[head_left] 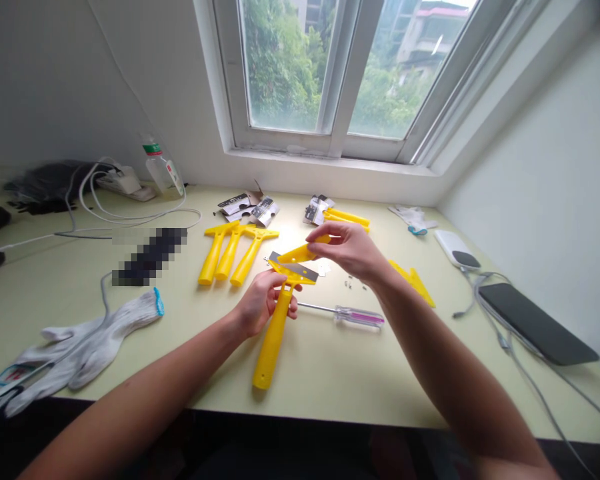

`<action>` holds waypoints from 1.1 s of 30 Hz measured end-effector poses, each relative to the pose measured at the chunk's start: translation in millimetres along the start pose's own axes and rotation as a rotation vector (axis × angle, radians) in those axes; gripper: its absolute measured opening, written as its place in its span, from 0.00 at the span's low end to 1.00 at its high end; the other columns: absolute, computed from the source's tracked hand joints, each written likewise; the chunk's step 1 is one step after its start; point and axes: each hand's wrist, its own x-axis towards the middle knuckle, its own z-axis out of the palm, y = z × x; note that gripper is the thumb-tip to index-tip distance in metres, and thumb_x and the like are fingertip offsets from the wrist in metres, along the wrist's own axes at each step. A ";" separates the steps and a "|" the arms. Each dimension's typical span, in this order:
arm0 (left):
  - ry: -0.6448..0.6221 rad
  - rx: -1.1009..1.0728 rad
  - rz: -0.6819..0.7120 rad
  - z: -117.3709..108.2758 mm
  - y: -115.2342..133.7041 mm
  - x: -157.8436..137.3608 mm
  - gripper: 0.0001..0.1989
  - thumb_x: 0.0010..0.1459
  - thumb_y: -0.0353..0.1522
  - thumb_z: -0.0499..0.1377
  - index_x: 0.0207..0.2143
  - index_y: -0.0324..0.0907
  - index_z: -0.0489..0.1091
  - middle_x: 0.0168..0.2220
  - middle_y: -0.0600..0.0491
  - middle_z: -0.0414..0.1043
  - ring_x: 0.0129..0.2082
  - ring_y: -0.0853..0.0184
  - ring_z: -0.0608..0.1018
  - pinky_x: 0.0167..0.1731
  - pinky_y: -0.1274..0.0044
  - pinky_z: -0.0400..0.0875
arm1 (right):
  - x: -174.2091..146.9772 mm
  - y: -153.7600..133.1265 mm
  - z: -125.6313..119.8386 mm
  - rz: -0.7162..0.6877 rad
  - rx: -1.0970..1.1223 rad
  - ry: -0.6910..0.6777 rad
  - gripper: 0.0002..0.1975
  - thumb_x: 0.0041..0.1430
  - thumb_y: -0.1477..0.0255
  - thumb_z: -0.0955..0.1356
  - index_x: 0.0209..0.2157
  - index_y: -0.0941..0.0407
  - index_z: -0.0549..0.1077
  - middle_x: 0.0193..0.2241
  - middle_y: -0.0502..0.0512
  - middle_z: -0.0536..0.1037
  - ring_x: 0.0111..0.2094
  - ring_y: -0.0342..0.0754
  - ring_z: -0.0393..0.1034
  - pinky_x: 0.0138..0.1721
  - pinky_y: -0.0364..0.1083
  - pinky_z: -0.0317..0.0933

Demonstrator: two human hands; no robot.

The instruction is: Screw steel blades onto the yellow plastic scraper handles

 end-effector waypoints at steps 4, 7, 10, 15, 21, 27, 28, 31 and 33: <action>-0.017 0.008 0.022 -0.1 -0.6 -0.5 0.13 0.54 0.34 0.59 0.41 0.38 0.69 0.34 0.49 0.72 0.22 0.68 0.75 0.24 0.72 0.74 | 1.1 8.3 17.3 -0.039 -0.028 0.051 0.09 0.50 0.68 0.73 0.33 0.57 0.76 0.31 0.52 0.79 0.33 0.45 0.75 0.34 0.45 0.70; -0.013 0.000 0.031 0.5 0.2 -0.4 0.12 0.54 0.34 0.59 0.41 0.38 0.69 0.35 0.49 0.72 0.22 0.68 0.75 0.25 0.72 0.75 | -1.4 9.7 18.4 -0.062 -0.262 0.044 0.09 0.52 0.69 0.71 0.37 0.55 0.77 0.30 0.51 0.78 0.31 0.43 0.72 0.32 0.43 0.65; -0.014 -0.013 0.039 1.2 0.9 0.1 0.11 0.55 0.33 0.58 0.40 0.39 0.68 0.35 0.49 0.72 0.23 0.67 0.76 0.25 0.71 0.75 | -4.1 6.5 12.8 -0.065 -0.405 -0.027 0.09 0.53 0.71 0.70 0.37 0.55 0.78 0.28 0.49 0.77 0.30 0.42 0.71 0.33 0.43 0.62; -0.018 -0.008 0.035 1.0 0.6 0.3 0.08 0.56 0.32 0.58 0.38 0.38 0.68 0.35 0.49 0.72 0.23 0.67 0.76 0.26 0.71 0.75 | -4.4 1.0 10.2 -0.027 -0.289 -0.069 0.11 0.54 0.69 0.70 0.40 0.55 0.78 0.26 0.49 0.76 0.27 0.41 0.68 0.29 0.42 0.60; -0.036 -0.026 0.053 1.2 1.6 -1.2 0.09 0.57 0.31 0.58 0.40 0.38 0.68 0.36 0.49 0.71 0.24 0.67 0.76 0.27 0.71 0.76 | -6.2 1.5 19.2 0.026 -0.308 -0.096 0.12 0.53 0.68 0.70 0.40 0.56 0.77 0.24 0.48 0.76 0.25 0.41 0.68 0.30 0.42 0.60; -0.056 -0.048 0.030 1.0 2.3 -2.1 0.12 0.59 0.36 0.57 0.42 0.37 0.69 0.37 0.48 0.71 0.25 0.67 0.75 0.28 0.69 0.77 | -8.4 2.5 21.9 -0.002 -0.471 -0.090 0.13 0.53 0.69 0.70 0.42 0.53 0.75 0.23 0.45 0.77 0.26 0.41 0.68 0.31 0.41 0.58; -0.051 -0.038 0.029 1.0 2.1 -1.7 0.13 0.60 0.38 0.58 0.42 0.37 0.69 0.38 0.48 0.71 0.25 0.67 0.75 0.28 0.69 0.77 | -8.4 2.1 21.5 -0.014 -0.490 -0.091 0.13 0.53 0.69 0.70 0.42 0.53 0.75 0.24 0.45 0.77 0.27 0.41 0.68 0.32 0.41 0.57; -0.046 -0.013 0.034 2.0 1.1 -0.2 0.15 0.60 0.40 0.59 0.42 0.38 0.69 0.38 0.48 0.71 0.24 0.68 0.75 0.26 0.70 0.77 | -8.1 1.1 20.2 -0.043 -0.551 -0.084 0.14 0.52 0.69 0.71 0.42 0.53 0.75 0.25 0.45 0.76 0.28 0.41 0.67 0.32 0.41 0.56; -0.041 -0.004 0.036 2.7 0.3 0.6 0.15 0.60 0.41 0.59 0.41 0.38 0.69 0.37 0.48 0.71 0.23 0.69 0.74 0.24 0.71 0.76 | -7.4 1.3 19.3 -0.057 -0.594 -0.084 0.14 0.52 0.70 0.72 0.42 0.54 0.75 0.25 0.46 0.75 0.28 0.41 0.66 0.31 0.41 0.55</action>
